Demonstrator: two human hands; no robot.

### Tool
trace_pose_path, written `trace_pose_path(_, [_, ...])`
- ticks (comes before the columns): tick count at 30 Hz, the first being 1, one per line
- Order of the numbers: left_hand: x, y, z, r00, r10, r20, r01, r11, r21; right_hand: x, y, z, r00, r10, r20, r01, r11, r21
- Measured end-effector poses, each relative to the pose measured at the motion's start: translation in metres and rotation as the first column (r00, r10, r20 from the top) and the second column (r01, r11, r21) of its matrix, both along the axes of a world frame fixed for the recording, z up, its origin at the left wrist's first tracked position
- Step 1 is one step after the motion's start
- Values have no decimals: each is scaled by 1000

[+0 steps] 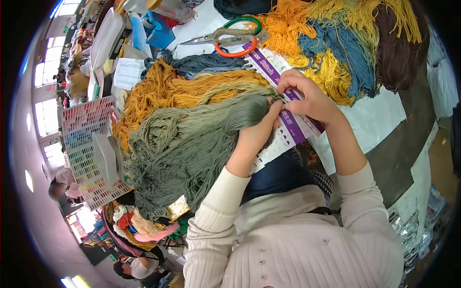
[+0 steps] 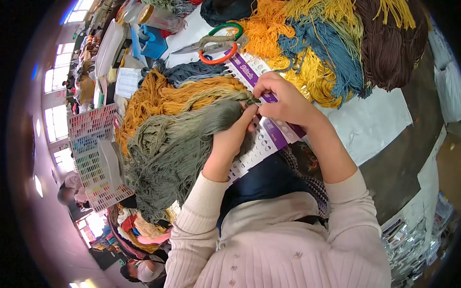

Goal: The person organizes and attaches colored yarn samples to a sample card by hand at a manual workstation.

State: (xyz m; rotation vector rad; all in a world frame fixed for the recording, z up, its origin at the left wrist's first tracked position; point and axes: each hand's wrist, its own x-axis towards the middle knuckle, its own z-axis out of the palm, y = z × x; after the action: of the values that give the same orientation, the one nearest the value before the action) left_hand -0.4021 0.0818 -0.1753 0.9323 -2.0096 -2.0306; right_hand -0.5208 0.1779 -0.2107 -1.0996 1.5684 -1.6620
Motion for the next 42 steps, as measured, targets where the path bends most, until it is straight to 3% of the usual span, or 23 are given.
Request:
trace_pose_path(4, [-6,6,-6,992,122,39,-124,991,45,5,-3,-2,994,-72,-82,75,997,34])
trace_pose_path(6, [-3,2,-4,986,125,108,-135,987,89,11,-5,-4,962,-127,-241,148,986,72])
trace_pose_path(7, [2,-5,-9,969,88,232,-97,995,27,13,-5,-3,936,-150,-319,186,979,85])
trace_pose_path(10, [17,-13,0,960,91,266,-73,994,-76,21,-6,1,877,-201,-437,291,945,148])
trace_pose_path(12, [26,-21,11,977,105,186,-119,991,63,24,-5,2,843,-223,-489,318,940,119])
trace_pose_path(14, [39,-21,14,975,55,213,-71,995,67,25,-6,3,811,-204,-549,320,939,123])
trace_pose_path(17, [42,-19,37,961,21,277,-110,945,309,25,-5,5,837,-207,-507,279,958,69])
trace_pose_path(20, [74,-42,25,999,13,-42,24,644,765,21,0,-2,846,-146,-512,205,977,61])
trace_pose_path(21, [77,-46,21,971,34,-239,170,604,778,23,0,-2,797,-103,-595,176,982,66])
trace_pose_path(22, [78,-46,18,935,175,-310,206,445,872,24,-1,-3,775,-68,-628,170,980,103])
trace_pose_path(24, [71,-42,21,900,245,-361,253,382,889,26,-3,-5,725,-3,-689,166,971,171])
trace_pose_path(27, [65,-40,24,910,354,-217,3,516,856,17,3,-1,804,84,-589,13,987,158])
trace_pose_path(30, [59,-36,24,957,203,-208,6,703,711,19,0,1,806,3,-591,78,991,111])
trace_pose_path(33, [50,-31,24,985,134,-112,-53,840,540,22,0,-4,748,62,-661,88,978,191])
trace_pose_path(36, [40,-25,19,992,68,-102,-31,945,326,17,2,0,802,66,-594,13,992,129])
trace_pose_path(39, [31,-14,0,999,-11,-41,12,999,34,9,6,-5,941,51,-336,-42,999,32])
trace_pose_path(40, [29,-9,-7,995,-44,-93,32,992,-123,8,8,-5,988,76,-134,-69,996,54])
trace_pose_path(42, [25,-5,-12,991,-124,41,128,984,-121,8,11,-3,954,104,280,-131,988,80])
